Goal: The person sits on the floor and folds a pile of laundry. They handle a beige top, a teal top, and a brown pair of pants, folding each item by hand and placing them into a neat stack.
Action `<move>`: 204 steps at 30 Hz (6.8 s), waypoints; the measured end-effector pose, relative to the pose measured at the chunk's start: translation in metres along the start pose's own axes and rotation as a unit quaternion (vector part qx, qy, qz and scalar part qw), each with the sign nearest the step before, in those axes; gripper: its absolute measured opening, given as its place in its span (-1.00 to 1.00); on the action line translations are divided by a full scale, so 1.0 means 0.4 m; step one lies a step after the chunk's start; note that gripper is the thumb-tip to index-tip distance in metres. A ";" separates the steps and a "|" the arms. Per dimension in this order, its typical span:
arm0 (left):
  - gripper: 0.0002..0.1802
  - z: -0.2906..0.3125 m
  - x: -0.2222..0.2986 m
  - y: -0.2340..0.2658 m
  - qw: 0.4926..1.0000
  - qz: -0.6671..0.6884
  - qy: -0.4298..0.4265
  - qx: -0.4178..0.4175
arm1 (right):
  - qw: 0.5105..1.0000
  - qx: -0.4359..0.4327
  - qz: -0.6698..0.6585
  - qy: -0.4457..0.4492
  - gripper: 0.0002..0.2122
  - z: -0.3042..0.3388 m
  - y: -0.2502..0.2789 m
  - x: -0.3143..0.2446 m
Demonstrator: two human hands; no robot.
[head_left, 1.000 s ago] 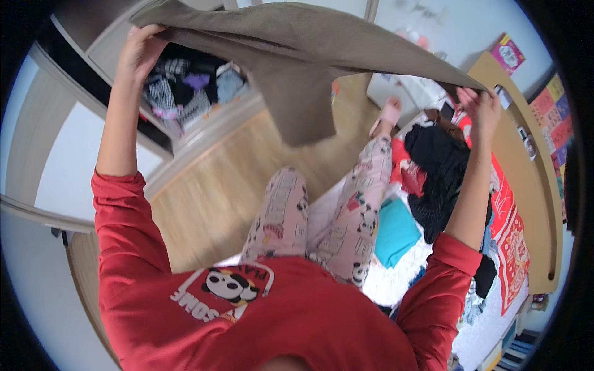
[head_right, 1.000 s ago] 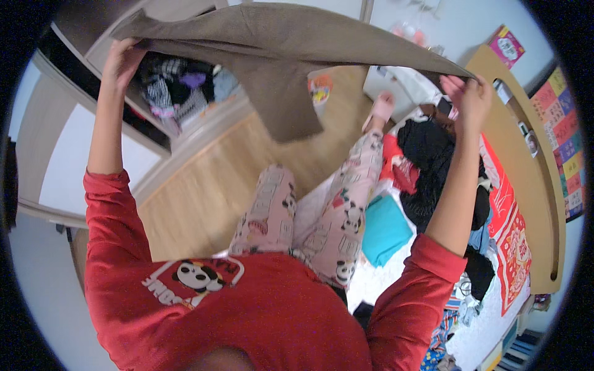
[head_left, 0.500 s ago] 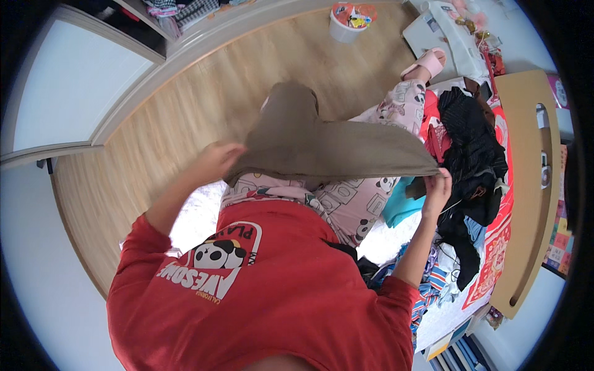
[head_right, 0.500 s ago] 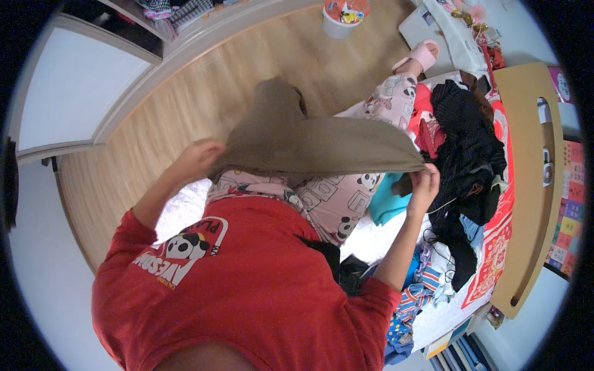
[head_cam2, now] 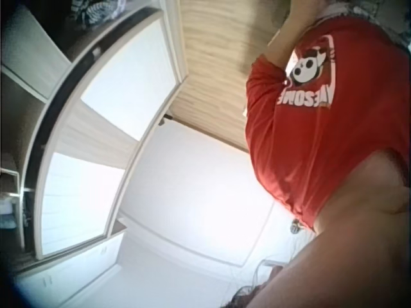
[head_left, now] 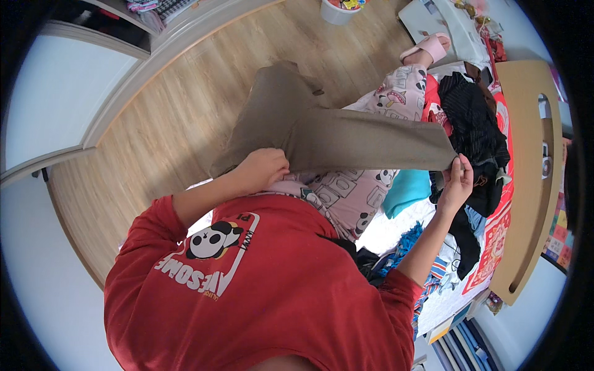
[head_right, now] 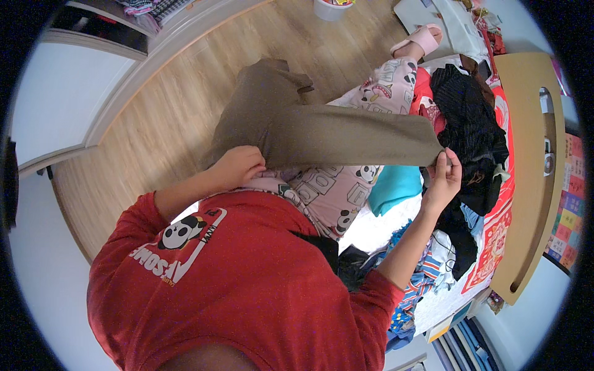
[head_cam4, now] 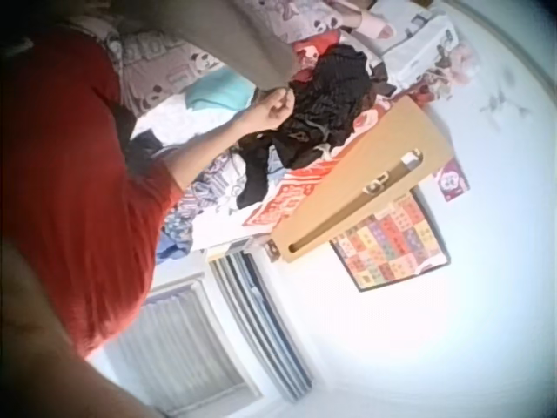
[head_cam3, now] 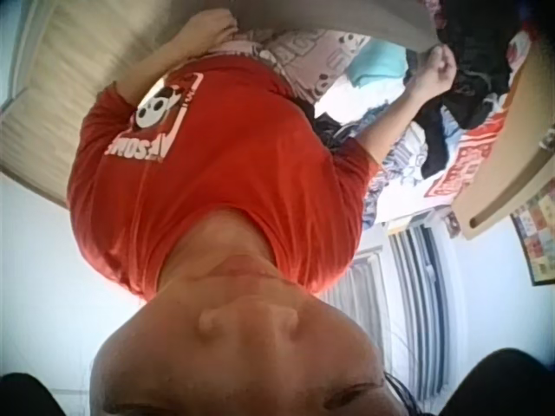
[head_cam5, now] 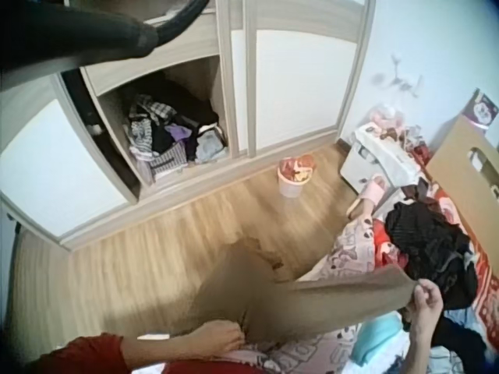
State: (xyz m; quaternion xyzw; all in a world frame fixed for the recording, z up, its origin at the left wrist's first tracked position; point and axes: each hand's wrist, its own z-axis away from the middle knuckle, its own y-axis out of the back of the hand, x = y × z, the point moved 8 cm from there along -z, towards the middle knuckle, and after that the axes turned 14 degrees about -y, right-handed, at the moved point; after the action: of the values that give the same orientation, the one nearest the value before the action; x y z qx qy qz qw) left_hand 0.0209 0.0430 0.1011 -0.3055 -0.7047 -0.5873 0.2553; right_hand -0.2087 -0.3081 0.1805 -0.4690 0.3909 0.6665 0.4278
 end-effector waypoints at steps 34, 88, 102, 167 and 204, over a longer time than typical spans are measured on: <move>-0.54 0.011 -0.098 -0.089 0.807 0.393 0.205 0.391 | 0.909 -0.346 0.119 0.201 -0.75 0.084 -1.045 -0.344; -0.74 0.218 -0.534 0.247 0.467 0.621 0.300 0.553 | 0.837 -0.331 0.408 -0.150 -0.63 0.429 -0.704 0.389; -0.77 0.166 -0.348 0.444 0.465 0.656 0.091 0.588 | 0.862 -0.344 0.348 -0.129 -0.57 0.501 -0.708 0.369; -0.75 0.356 -0.827 0.210 0.354 0.682 0.140 0.624 | 0.650 -0.447 0.534 0.304 -0.74 0.468 -1.068 0.159; -0.55 0.059 -0.353 0.143 0.921 0.021 0.123 0.369 | 0.889 -0.361 0.157 -0.233 -0.74 0.257 -1.150 -0.047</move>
State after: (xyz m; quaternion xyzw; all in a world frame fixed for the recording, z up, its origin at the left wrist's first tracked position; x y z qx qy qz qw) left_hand 0.1594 0.0548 0.0338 -0.1297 -0.8276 -0.3133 0.4473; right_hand 0.1959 -0.0662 0.1695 -0.3546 0.0807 0.9103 0.1978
